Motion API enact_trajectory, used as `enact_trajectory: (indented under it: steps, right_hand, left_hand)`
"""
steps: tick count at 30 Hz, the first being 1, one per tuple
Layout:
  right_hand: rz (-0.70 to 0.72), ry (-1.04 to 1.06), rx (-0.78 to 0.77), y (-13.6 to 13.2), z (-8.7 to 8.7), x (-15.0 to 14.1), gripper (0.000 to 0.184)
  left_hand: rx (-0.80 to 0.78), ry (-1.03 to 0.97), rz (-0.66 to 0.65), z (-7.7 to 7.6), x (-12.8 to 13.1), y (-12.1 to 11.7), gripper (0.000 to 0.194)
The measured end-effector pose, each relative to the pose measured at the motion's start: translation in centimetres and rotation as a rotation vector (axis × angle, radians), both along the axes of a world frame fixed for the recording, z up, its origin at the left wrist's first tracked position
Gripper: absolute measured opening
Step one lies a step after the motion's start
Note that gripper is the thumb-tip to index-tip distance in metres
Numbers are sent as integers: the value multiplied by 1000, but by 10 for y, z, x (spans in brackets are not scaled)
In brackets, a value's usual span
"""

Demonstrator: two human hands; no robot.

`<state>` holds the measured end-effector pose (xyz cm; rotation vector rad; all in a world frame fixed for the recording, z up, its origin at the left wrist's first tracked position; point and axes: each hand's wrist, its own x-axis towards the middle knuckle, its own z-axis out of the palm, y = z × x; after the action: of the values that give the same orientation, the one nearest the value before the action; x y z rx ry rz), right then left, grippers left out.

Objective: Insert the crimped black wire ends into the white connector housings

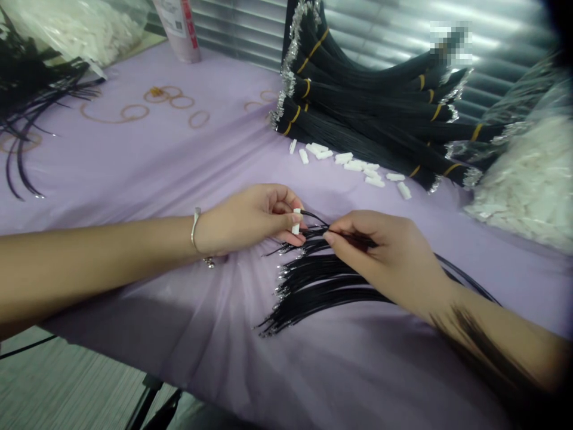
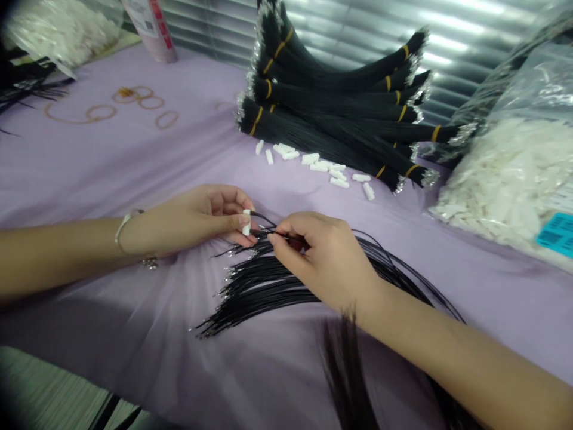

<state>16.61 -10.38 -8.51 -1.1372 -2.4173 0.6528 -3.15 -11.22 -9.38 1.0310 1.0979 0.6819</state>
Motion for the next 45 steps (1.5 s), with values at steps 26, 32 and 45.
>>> enact_trajectory:
  steps: [26,32,45]
  right_hand:
    - [17,64,-73,1,-7,-3,13]
    - [-1,18,174,2,14,6,15]
    - [56,-12,23,0,-9,-6,8]
  left_hand:
    - [-6,18,-5,-2,1,1,5]
    - [-12,-12,-14,-3,-2,1,9]
    - [-11,-18,-80,1,-1,3,4]
